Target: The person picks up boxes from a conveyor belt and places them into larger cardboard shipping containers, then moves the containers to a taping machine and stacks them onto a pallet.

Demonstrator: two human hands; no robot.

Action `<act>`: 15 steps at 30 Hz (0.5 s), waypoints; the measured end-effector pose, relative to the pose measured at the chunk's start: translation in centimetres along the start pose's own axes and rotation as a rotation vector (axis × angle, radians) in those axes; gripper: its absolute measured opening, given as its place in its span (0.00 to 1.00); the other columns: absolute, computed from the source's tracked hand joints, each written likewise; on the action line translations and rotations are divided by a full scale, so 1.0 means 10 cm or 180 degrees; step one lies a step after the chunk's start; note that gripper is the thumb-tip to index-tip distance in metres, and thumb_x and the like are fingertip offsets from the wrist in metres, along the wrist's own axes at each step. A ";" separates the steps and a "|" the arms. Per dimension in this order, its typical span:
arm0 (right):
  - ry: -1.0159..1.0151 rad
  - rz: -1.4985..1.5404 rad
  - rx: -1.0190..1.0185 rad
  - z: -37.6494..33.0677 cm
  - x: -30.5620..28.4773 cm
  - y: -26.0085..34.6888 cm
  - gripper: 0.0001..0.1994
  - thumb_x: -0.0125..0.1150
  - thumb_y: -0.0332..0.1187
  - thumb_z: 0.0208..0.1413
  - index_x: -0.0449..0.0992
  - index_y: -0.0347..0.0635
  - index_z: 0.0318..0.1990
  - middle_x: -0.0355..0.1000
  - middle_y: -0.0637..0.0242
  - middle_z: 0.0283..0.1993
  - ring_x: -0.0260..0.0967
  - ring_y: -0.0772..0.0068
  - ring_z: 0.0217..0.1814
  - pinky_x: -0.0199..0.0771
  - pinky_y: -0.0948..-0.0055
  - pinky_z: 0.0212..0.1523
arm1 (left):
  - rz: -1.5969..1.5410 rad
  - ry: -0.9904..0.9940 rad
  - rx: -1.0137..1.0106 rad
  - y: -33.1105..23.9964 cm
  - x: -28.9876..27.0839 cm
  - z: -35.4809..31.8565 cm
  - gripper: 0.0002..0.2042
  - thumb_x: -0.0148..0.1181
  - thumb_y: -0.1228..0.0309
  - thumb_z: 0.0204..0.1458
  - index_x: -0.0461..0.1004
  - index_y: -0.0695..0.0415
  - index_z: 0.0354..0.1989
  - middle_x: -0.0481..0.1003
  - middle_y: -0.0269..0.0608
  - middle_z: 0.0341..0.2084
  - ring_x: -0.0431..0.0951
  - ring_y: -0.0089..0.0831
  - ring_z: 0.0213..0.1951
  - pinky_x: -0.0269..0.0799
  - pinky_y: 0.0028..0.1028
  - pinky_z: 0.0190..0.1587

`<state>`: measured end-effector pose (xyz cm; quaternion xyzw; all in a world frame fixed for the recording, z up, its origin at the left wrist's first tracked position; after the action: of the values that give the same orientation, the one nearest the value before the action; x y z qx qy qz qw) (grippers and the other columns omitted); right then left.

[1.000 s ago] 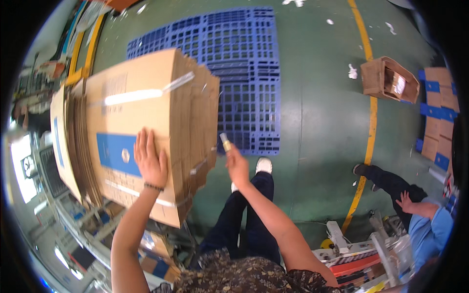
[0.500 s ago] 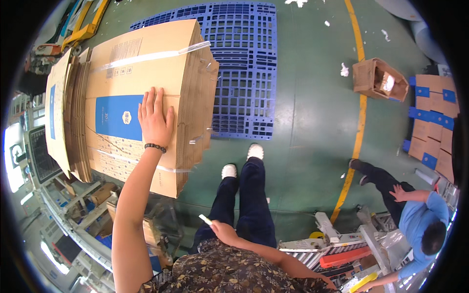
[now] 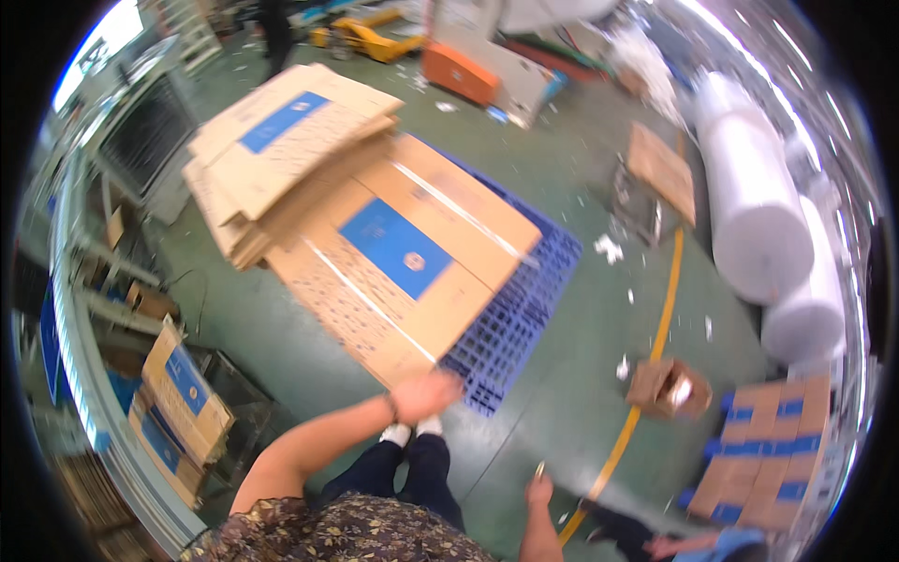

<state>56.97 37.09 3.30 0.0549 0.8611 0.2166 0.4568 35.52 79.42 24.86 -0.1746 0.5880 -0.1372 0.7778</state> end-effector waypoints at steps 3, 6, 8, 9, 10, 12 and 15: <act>0.0814 -0.2746 -0.1047 0.00 0.44 -0.31 0.16 0.52 0.44 0.59 0.78 0.42 0.31 0.76 0.53 0.34 0.74 0.47 0.39 0.74 0.51 0.41 | -0.0623 0.0225 -0.0971 -0.29 0.03 -1.51 0.14 0.53 0.67 0.54 0.73 0.54 0.48 0.74 0.48 0.41 0.74 0.45 0.44 0.71 0.43 0.48; 0.1476 -0.3182 -0.2276 0.26 1.35 -0.45 0.20 0.46 0.47 0.59 0.80 0.45 0.29 0.78 0.53 0.34 0.76 0.47 0.38 0.75 0.48 0.38 | -0.1380 0.1978 -0.4813 -0.67 0.94 -4.29 0.22 0.57 0.59 0.50 0.73 0.52 0.54 0.75 0.48 0.47 0.75 0.44 0.52 0.72 0.38 0.54; 0.1928 -0.2600 -0.2015 0.26 2.21 -0.19 0.21 0.44 0.48 0.60 0.79 0.41 0.37 0.76 0.46 0.39 0.74 0.43 0.44 0.72 0.47 0.43 | -0.0257 0.0652 -0.7843 -1.17 0.45 -5.54 0.19 0.57 0.61 0.51 0.75 0.61 0.47 0.76 0.51 0.49 0.76 0.44 0.52 0.74 0.37 0.52; 0.2262 -0.2470 -0.1714 0.15 2.58 0.20 0.21 0.46 0.48 0.60 0.78 0.40 0.40 0.75 0.44 0.40 0.72 0.39 0.45 0.71 0.46 0.45 | -0.0054 -0.0171 -0.8240 -1.36 0.53 -6.28 0.18 0.57 0.63 0.51 0.74 0.63 0.44 0.76 0.56 0.48 0.77 0.46 0.51 0.75 0.39 0.50; 0.2366 -0.2104 -0.2395 0.00 2.63 0.96 0.19 0.47 0.46 0.61 0.76 0.39 0.38 0.74 0.43 0.36 0.72 0.38 0.41 0.71 0.47 0.41 | -0.0401 -0.0764 -0.8308 -1.70 0.67 -6.65 0.18 0.57 0.63 0.50 0.76 0.65 0.43 0.76 0.60 0.44 0.78 0.49 0.48 0.75 0.41 0.49; 0.2067 -0.1650 -0.3370 -0.69 2.36 2.65 0.17 0.49 0.45 0.63 0.75 0.39 0.37 0.75 0.48 0.28 0.73 0.46 0.31 0.72 0.55 0.33 | -0.1073 -0.1126 -0.8506 -2.46 1.37 -7.02 0.16 0.56 0.63 0.49 0.78 0.64 0.40 0.77 0.60 0.42 0.78 0.50 0.47 0.74 0.42 0.50; 0.2737 -0.1677 -0.2866 -1.03 2.50 3.77 0.16 0.51 0.44 0.64 0.77 0.41 0.39 0.73 0.59 0.25 0.74 0.62 0.26 0.72 0.62 0.28 | -0.1556 -0.1243 -0.8095 -2.47 1.71 -6.64 0.15 0.54 0.62 0.49 0.81 0.56 0.40 0.78 0.51 0.43 0.79 0.48 0.45 0.74 0.42 0.48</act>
<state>30.30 75.03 5.28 -0.4436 0.7766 0.4383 0.0893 -24.01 42.65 4.32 -0.9005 0.1371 0.4011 0.0970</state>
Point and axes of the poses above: each hand's wrist, its own z-axis towards the middle knuckle, its own x-axis out of the palm, y = z × x, the point moved 7 cm from there along z, towards the middle knuckle
